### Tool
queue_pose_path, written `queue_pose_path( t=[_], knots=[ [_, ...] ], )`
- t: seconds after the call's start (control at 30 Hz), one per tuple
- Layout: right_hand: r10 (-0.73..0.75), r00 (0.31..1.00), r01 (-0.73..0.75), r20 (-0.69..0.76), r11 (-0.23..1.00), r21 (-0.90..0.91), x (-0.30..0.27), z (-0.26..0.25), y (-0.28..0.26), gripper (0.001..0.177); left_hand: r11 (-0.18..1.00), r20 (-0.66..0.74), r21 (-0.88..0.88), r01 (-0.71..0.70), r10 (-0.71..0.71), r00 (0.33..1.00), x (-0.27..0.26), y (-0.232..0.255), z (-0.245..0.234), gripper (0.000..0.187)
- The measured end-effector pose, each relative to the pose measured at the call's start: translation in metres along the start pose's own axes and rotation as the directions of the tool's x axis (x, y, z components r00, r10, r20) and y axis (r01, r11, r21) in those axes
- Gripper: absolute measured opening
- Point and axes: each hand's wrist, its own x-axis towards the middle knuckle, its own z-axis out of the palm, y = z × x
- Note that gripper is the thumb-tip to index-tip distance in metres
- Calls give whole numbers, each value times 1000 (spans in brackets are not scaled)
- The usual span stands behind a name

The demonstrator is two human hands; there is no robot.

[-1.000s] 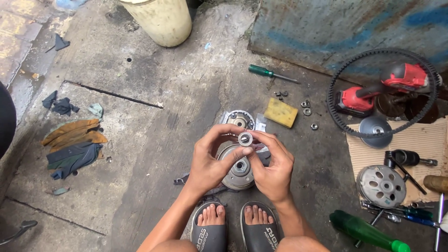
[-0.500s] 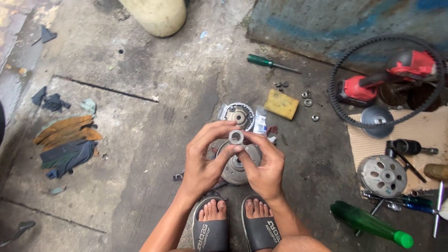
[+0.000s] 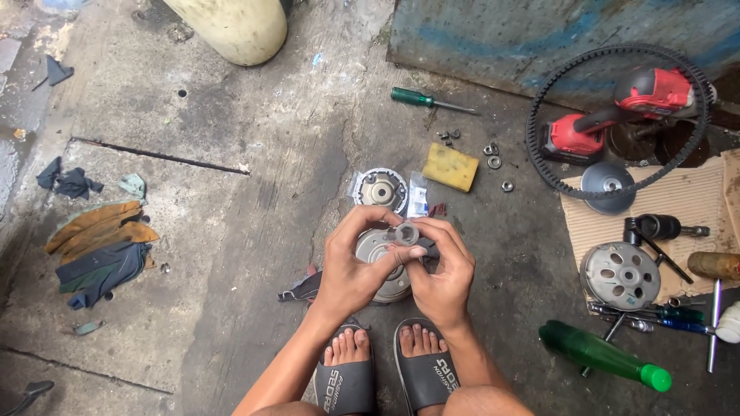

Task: The person assembles a motorcycle clutch assembly by hand. They insert small cylindrical pins into a circular housing, place a central hub into the housing, apply grease to a cover, and fit the cover onto the assembly. The person then moves toward the motorcycle and positions the assembled unit near the engine area.

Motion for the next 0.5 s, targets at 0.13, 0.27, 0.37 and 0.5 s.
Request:
queue_pose_path(
  t=[0.13, 0.27, 0.37, 0.5],
  knots=[
    [8, 1000, -8, 12, 1000, -4, 1, -2, -3, 14, 1000, 62, -18, 14, -13, 998, 4, 8, -8, 33],
    [-27, 998, 28, 62, 999, -26, 4, 0, -9, 19, 1000, 175, 0, -3, 3, 985, 5, 20, -23, 32],
    [-58, 992, 60, 111, 998, -9, 6, 7, -14, 20, 1000, 170, -12, -20, 22, 985, 2, 15, -32, 31],
    [-103, 976, 96, 192, 994, 49, 4, 17, -18, 27, 1000, 116, -19, -19, 21, 993, -7, 10, -47, 27]
  ],
)
